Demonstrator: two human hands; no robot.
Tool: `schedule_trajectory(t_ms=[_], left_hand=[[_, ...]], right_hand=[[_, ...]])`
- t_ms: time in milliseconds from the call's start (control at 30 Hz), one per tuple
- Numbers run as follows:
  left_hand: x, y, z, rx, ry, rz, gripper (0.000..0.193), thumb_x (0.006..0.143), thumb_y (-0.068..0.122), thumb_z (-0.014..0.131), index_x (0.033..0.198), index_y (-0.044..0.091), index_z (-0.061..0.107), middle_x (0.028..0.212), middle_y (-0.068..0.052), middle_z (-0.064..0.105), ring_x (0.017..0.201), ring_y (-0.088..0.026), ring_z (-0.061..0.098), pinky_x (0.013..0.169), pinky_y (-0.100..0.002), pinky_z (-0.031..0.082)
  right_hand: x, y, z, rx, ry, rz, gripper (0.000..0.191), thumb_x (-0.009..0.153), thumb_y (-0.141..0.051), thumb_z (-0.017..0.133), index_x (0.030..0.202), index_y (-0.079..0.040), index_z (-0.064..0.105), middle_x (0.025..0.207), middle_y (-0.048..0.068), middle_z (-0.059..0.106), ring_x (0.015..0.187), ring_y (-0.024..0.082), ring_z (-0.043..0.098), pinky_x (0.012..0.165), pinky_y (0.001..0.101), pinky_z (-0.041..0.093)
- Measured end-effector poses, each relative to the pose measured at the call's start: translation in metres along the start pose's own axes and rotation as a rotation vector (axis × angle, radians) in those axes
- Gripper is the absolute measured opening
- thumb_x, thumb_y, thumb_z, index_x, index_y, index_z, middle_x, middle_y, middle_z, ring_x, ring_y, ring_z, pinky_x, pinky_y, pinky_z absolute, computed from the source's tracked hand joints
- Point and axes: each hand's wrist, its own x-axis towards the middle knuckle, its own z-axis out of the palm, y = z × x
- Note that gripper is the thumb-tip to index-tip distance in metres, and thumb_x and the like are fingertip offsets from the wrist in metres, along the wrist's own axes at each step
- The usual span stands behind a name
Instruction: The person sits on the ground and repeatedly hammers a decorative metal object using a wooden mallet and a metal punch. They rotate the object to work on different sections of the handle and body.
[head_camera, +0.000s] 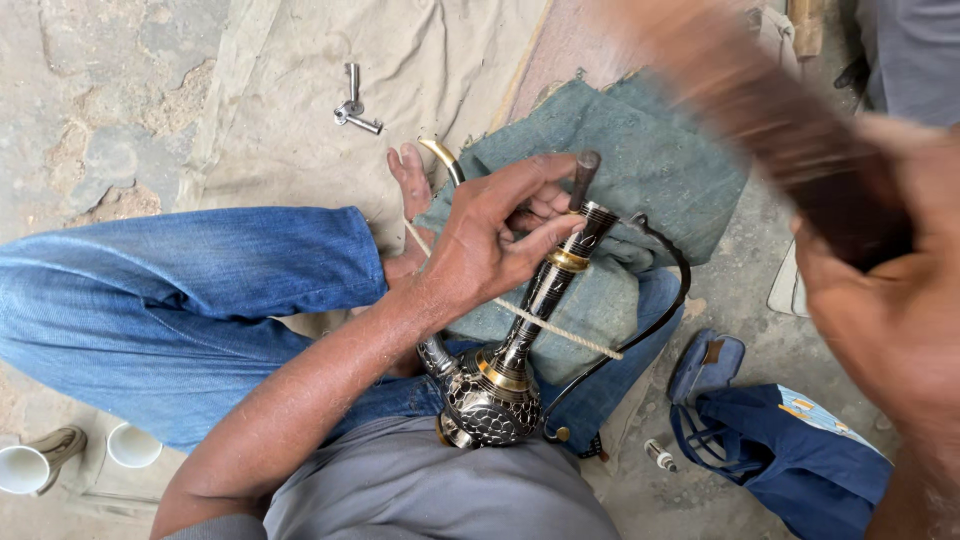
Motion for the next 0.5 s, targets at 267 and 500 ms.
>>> schedule_trajectory(t_ms=[267, 500], left_hand=[[0.013, 0.008, -0.002, 0.060, -0.075, 0.246, 0.045, 0.102, 0.015, 0.078, 0.142, 0.014, 0.058, 0.117, -0.005, 0.071, 0.101, -0.011, 0.074, 0.086, -0.024, 0.068], [0.060, 0.039, -0.005, 0.333, -0.454, 0.384, 0.041, 0.101, 0.016, 0.069, 0.140, 0.012, 0.054, 0.108, -0.013, 0.069, 0.092, -0.032, 0.073, 0.080, -0.047, 0.057]], right_hand=[[-0.018, -0.015, 0.004, 0.228, 0.030, 0.279, 0.029, 0.095, 0.007, 0.072, 0.123, 0.006, 0.064, 0.095, 0.012, 0.062, 0.083, 0.021, 0.064, 0.075, 0.0342, 0.051], [-0.047, 0.007, 0.054, 0.901, 0.204, 0.484, 0.028, 0.083, 0.013, 0.070, 0.105, -0.001, 0.058, 0.095, 0.004, 0.066, 0.088, 0.009, 0.066, 0.079, 0.0236, 0.057]])
